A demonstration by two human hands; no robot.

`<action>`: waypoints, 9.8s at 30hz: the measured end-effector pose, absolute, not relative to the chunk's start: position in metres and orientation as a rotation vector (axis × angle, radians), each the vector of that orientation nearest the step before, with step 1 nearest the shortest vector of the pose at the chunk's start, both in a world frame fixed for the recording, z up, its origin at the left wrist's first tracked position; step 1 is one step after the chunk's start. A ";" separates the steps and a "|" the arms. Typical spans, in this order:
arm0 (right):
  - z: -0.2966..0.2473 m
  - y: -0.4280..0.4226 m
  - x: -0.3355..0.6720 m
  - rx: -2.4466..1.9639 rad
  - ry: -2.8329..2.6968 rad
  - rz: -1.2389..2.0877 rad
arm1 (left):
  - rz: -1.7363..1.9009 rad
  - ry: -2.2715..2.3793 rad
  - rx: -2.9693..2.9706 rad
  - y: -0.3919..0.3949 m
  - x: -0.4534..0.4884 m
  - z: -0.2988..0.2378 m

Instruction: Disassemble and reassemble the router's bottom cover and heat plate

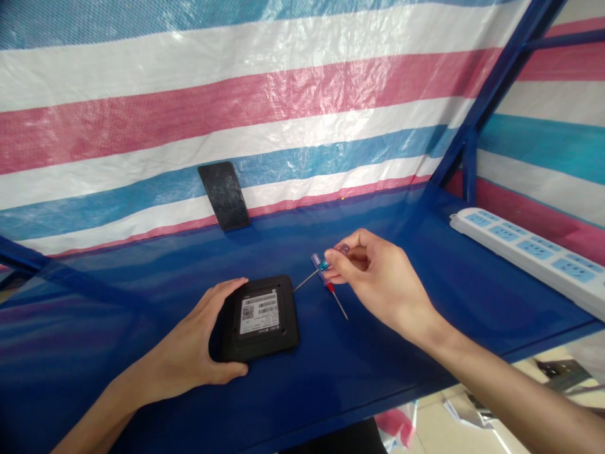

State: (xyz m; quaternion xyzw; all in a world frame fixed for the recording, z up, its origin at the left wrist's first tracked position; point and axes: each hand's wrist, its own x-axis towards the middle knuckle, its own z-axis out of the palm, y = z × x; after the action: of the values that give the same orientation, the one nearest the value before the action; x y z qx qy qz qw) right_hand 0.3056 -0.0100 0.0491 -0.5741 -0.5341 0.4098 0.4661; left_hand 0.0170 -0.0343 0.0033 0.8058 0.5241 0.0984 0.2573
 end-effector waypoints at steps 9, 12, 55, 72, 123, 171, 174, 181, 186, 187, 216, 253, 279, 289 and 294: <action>0.049 -0.009 0.307 -1.414 -1.381 0.996 | 0.269 1.410 2.208 -0.033 0.013 -0.002; 0.052 -0.008 0.306 -1.413 -1.483 0.971 | 0.317 1.391 2.230 -0.033 0.012 -0.007; 0.033 0.006 0.359 -1.448 -1.198 0.746 | 0.326 1.451 2.244 -0.035 0.017 -0.004; 0.021 0.025 0.299 -1.815 -2.116 0.329 | 0.277 1.430 2.312 -0.040 0.026 -0.003; 0.032 -0.003 0.250 -1.026 -1.953 0.244 | 0.358 1.315 2.338 -0.043 0.026 -0.005; 0.035 -0.012 0.272 -0.733 -1.869 0.237 | 0.667 1.188 2.393 -0.043 0.025 -0.015; 0.041 -0.014 0.271 -0.710 -1.915 0.179 | 0.697 1.182 2.391 -0.043 0.025 -0.016; 0.053 -0.027 0.269 -0.702 -2.024 0.212 | 0.769 1.183 2.406 -0.044 0.025 -0.016; 0.061 -0.032 0.271 -0.675 -2.031 0.115 | 0.783 1.185 2.425 -0.045 0.024 -0.015; 0.061 -0.033 0.272 -0.677 -2.022 0.067 | 0.786 1.184 2.431 -0.045 0.024 -0.015; 0.051 -0.043 0.281 -0.692 -1.905 0.009 | 0.815 1.194 2.484 -0.045 0.022 -0.014; 0.046 -0.040 0.269 -0.718 -1.903 0.043 | 0.847 1.193 2.471 -0.045 0.022 -0.019; 0.044 -0.040 0.270 -0.798 -1.700 0.204 | 0.804 1.223 2.465 -0.042 0.024 -0.014; 0.037 -0.038 0.276 -0.779 -1.713 0.273 | 0.786 1.241 2.473 -0.043 0.025 -0.013; 0.037 -0.035 0.270 -0.749 -1.784 0.219 | 0.815 1.233 2.482 -0.043 0.025 -0.011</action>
State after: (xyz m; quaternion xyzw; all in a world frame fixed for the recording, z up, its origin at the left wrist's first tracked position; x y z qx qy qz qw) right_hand 0.2696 -0.0346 0.0373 -0.3179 -0.7576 0.0932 0.5624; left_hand 0.0254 -0.0431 -0.0111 0.8523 0.4235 0.2798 0.1260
